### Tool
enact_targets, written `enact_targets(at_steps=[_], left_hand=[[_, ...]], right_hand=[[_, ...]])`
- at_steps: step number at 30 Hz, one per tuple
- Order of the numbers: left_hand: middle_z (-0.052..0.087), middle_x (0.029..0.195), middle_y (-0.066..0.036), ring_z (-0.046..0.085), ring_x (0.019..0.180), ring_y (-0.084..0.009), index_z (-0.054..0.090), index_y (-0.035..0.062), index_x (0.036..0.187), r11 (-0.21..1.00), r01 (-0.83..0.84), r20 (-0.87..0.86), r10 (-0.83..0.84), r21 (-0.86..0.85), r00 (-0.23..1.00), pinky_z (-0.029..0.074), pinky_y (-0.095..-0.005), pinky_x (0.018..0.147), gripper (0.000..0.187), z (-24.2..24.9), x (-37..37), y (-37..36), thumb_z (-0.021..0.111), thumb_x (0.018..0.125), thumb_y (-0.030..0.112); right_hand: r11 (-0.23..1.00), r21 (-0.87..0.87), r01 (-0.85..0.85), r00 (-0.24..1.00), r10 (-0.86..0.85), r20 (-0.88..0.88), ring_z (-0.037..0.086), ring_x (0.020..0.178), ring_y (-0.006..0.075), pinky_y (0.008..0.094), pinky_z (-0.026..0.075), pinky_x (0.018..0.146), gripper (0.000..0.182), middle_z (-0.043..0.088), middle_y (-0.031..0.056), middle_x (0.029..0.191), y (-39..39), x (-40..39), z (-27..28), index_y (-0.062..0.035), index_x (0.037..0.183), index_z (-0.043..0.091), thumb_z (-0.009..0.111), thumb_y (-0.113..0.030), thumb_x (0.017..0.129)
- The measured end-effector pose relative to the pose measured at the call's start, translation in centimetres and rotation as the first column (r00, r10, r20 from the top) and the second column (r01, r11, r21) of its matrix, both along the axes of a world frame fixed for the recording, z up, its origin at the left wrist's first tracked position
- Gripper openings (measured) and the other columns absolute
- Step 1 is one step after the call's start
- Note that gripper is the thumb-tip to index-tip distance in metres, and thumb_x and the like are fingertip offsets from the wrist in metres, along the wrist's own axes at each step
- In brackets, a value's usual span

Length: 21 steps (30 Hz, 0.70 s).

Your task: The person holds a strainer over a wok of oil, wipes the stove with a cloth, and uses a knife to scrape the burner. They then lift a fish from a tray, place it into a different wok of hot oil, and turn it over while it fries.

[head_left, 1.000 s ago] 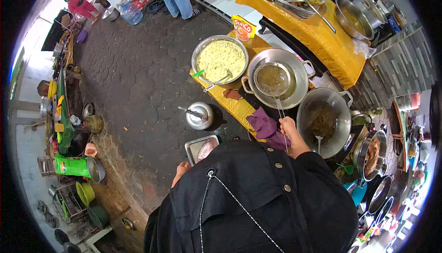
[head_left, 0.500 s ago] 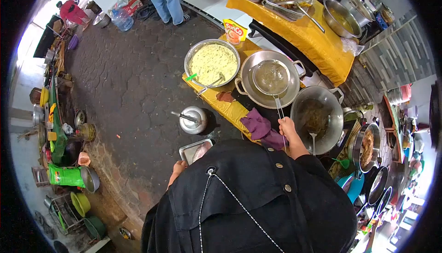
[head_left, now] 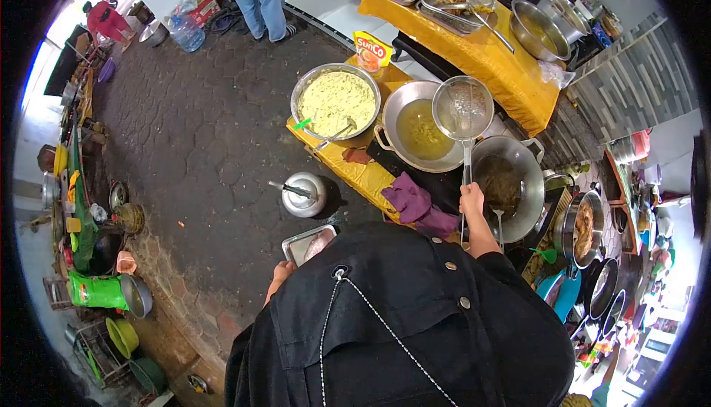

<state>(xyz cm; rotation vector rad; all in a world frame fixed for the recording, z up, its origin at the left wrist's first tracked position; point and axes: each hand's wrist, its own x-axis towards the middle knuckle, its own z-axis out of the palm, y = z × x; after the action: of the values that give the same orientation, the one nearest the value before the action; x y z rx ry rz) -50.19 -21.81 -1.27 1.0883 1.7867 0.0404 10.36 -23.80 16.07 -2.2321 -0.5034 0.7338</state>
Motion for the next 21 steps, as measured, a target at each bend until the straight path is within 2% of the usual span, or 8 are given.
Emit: enact_targets(at_steps=[5, 9, 11, 12, 14, 15, 17, 21], left_hand=[[0.065, 0.082, -0.013, 0.062, 0.081, -0.0246, 0.061, -0.0003, 0.096, 0.964, 0.266, -0.054, -0.266, -0.015, 0.962, 0.047, -0.0333, 0.072, 0.032, -3.1, -1.7, 0.5, 0.049, 0.079, 0.024], [0.065, 0.083, -0.013, 0.061, 0.083, -0.0279, 0.061, 0.0032, 0.098, 0.999, 0.039, -0.026, -0.040, -0.033, 0.999, 0.046, -0.0347, 0.075, 0.034, -1.4, -0.6, 0.4, 0.048, 0.079, 0.027], [0.064, 0.087, -0.014, 0.061, 0.083, -0.0290, 0.060, 0.0029, 0.100, 0.969, 0.235, -0.062, -0.240, -0.070, 0.969, 0.047, -0.0343, 0.075, 0.035, -1.8, -1.0, 0.7, 0.048, 0.080, 0.029], [0.064, 0.087, -0.014, 0.061, 0.083, -0.0290, 0.060, 0.0029, 0.100, 0.969, 0.235, -0.063, -0.240, -0.074, 0.969, 0.047, -0.0343, 0.075, 0.035, -1.5, -0.9, 0.7, 0.048, 0.080, 0.029], [0.064, 0.090, -0.016, 0.062, 0.084, -0.0272, 0.058, -0.0008, 0.102, 0.840, 0.522, -0.217, -0.488, 0.145, 0.845, 0.048, -0.0330, 0.076, 0.035, 0.1, -0.8, 0.4, 0.049, 0.082, 0.027], [0.064, 0.090, -0.016, 0.062, 0.084, -0.0272, 0.058, -0.0008, 0.102, 0.844, 0.518, -0.219, -0.484, 0.138, 0.847, 0.048, -0.0330, 0.076, 0.035, 2.6, 0.4, 0.4, 0.049, 0.082, 0.027], [0.063, 0.094, -0.017, 0.062, 0.085, -0.0252, 0.058, -0.0030, 0.101, 1.000, 0.013, -0.064, -0.014, -0.019, 0.998, 0.048, -0.0318, 0.076, 0.035, 11.8, 5.9, 1.8, 0.049, 0.084, 0.026], [0.062, 0.096, -0.017, 0.062, 0.084, -0.0246, 0.056, -0.0024, 0.106, 0.987, 0.156, -0.099, -0.153, 0.027, 0.983, 0.049, -0.0315, 0.073, 0.033, 4.2, 1.7, 1.1, 0.047, 0.086, 0.023]], right_hand=[[0.992, -0.116, -0.045, 0.999, 0.044, -0.015, 0.044, 0.033, 0.0169, 0.0319, 0.035, 0.031, 0.017, 0.045, 0.0074, 0.049, -1.0, 1.3, -1.9, -0.0019, 0.075, 0.046, 0.054, -0.015, 0.083], [0.971, -0.237, 0.014, 0.999, -0.001, 0.053, 0.052, 0.038, 0.0204, 0.0329, 0.041, 0.037, 0.018, 0.054, 0.0108, 0.057, -1.1, 1.1, -0.1, -0.0022, 0.077, 0.048, 0.053, -0.018, 0.083], [0.898, -0.439, 0.023, 0.955, 0.111, 0.277, 0.058, 0.048, 0.0254, 0.0368, 0.046, 0.047, 0.021, 0.059, 0.0130, 0.068, -0.7, 1.7, 1.7, -0.0026, 0.084, 0.051, 0.052, -0.024, 0.083], [0.859, -0.511, 0.033, 0.908, 0.188, 0.375, 0.063, 0.068, 0.0303, 0.0411, 0.049, 0.063, 0.025, 0.062, 0.0147, 0.084, -1.4, 4.1, -1.6, -0.0040, 0.091, 0.054, 0.051, -0.027, 0.082], [0.790, -0.613, 0.021, 0.894, 0.260, 0.366, 0.060, 0.089, 0.0335, 0.0444, 0.046, 0.076, 0.025, 0.061, 0.0182, 0.095, -0.4, 4.3, 2.0, -0.0040, 0.097, 0.054, 0.047, -0.024, 0.084], [0.758, -0.652, 0.021, 0.892, 0.280, 0.354, 0.058, 0.093, 0.0344, 0.0448, 0.045, 0.079, 0.025, 0.061, 0.0190, 0.096, -0.1, 4.9, 2.6, -0.0036, 0.098, 0.054, 0.046, -0.023, 0.085], [0.732, -0.681, 0.005, 0.883, 0.317, 0.346, 0.058, 0.093, 0.0347, 0.0445, 0.045, 0.079, 0.026, 0.061, 0.0194, 0.096, 0.3, 6.3, 2.9, -0.0030, 0.100, 0.053, 0.045, -0.022, 0.085], [0.632, -0.773, -0.053, 0.853, 0.431, 0.294, 0.059, 0.093, 0.0315, 0.0407, 0.049, 0.075, 0.027, 0.061, 0.0186, 0.099, 1.7, 7.1, 4.6, -0.0010, 0.110, 0.050, 0.041, -0.009, 0.086]])
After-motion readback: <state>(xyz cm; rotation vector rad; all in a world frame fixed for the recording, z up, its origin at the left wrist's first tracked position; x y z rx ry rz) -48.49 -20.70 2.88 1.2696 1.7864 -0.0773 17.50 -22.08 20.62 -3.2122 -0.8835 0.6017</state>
